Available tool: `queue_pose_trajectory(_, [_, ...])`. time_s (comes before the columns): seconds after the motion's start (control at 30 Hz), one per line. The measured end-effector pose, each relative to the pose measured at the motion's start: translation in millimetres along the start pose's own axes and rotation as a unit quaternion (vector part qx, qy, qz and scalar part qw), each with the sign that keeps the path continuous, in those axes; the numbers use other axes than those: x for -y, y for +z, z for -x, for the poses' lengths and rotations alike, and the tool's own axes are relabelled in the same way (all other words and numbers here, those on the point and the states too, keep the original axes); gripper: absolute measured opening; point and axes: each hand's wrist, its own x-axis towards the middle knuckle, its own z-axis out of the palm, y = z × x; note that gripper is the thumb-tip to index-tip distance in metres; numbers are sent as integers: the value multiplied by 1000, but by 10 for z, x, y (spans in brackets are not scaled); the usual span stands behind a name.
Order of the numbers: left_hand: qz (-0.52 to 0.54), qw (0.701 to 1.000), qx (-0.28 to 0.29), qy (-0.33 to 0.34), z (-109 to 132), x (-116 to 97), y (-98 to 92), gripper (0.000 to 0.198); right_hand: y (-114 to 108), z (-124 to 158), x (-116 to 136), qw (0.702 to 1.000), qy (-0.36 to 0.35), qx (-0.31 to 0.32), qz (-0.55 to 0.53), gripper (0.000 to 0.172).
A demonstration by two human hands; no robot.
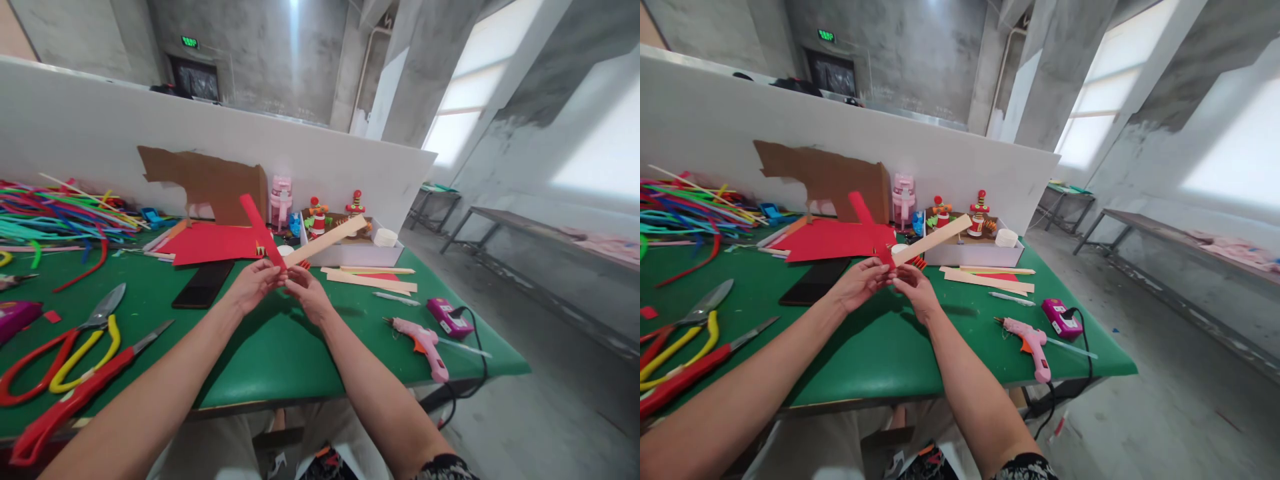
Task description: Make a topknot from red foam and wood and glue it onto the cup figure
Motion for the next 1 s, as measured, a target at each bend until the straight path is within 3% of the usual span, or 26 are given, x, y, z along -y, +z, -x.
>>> queue_pose_trajectory(0.13, [13,1000,2,-22,20,109,67,42,14,-7,-34,995,-46,-64,54,24])
queue_pose_trajectory(0.23, [14,999,8,-33,9,178,83,45,-29,-38,-28,990,-48,-108,79,25])
queue_pose_trajectory(0.57, [-27,999,-21,-10,-31,210,107,48,-59,-52,-31,986,-83,-104,101,18])
queue_pose_trajectory(0.67, [-20,1000,-20,-7,-26,164,93,46,-74,-51,-17,999,-19,-42,4,14])
queue_pose_trajectory(0.77, [-17,1000,-13,-8,-17,122,73,46,-99,-62,-5,993,65,11,-94,12])
queue_pose_trajectory(1.0, [-53,998,11,-22,-10,119,64,43,-151,-78,-48,985,126,-35,-111,18])
